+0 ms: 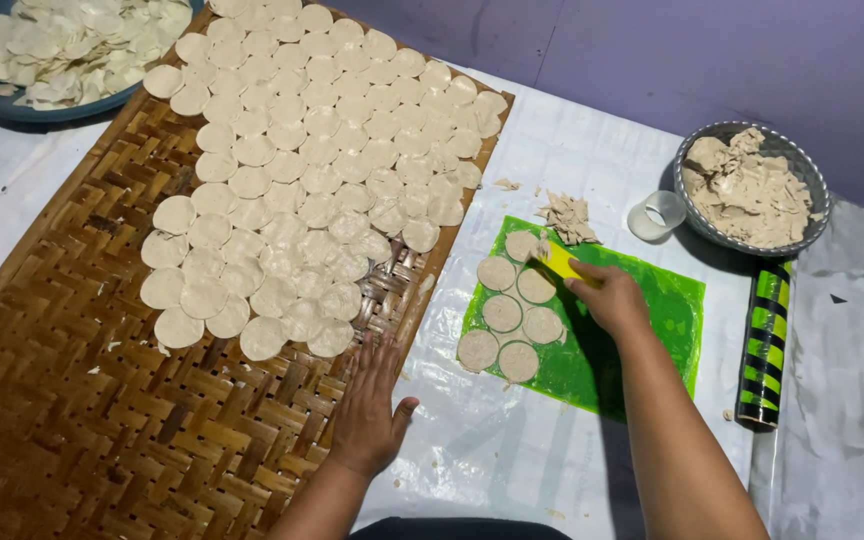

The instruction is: The person rolls out dough and cuts it into small circular wrappers using a rolling pin and scraper.

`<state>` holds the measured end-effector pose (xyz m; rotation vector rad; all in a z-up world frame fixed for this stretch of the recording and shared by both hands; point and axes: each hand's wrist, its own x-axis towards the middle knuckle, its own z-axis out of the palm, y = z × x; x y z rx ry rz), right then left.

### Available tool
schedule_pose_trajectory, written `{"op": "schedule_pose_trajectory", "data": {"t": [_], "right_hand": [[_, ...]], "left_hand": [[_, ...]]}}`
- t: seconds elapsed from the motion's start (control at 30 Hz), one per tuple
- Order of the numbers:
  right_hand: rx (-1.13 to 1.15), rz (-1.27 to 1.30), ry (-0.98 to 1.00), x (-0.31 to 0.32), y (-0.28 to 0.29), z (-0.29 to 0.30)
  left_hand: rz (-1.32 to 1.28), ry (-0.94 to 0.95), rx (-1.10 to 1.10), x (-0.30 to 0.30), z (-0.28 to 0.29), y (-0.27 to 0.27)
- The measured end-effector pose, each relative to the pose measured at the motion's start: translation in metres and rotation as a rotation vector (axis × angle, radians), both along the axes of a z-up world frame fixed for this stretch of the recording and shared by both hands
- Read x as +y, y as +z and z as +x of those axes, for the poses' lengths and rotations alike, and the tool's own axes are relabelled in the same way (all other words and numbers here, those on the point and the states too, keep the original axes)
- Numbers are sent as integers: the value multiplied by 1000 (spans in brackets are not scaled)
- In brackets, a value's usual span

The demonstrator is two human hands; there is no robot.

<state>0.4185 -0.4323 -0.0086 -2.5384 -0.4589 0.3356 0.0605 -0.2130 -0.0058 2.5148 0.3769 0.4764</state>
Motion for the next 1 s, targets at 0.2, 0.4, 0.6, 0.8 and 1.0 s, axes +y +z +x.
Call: {"op": "schedule_pose_trajectory", "data": {"t": [0.2,0.4,0.6,0.8,1.0], "right_hand": [[228,605,-69,3,-25,50],[527,378,-319,22,-50,93],[730,79,-298,-7,-56,106],[395,-32,-187,-57,-55,96],[-69,-168,-62,-19,18,-2]], "left_hand": [[-15,2,34,0,1,0],[-13,19,71,0,1,-3],[6,24,68,0,2,2],[-3,9,62,0,2,2],[1,5,36,0,2,-2]]}}
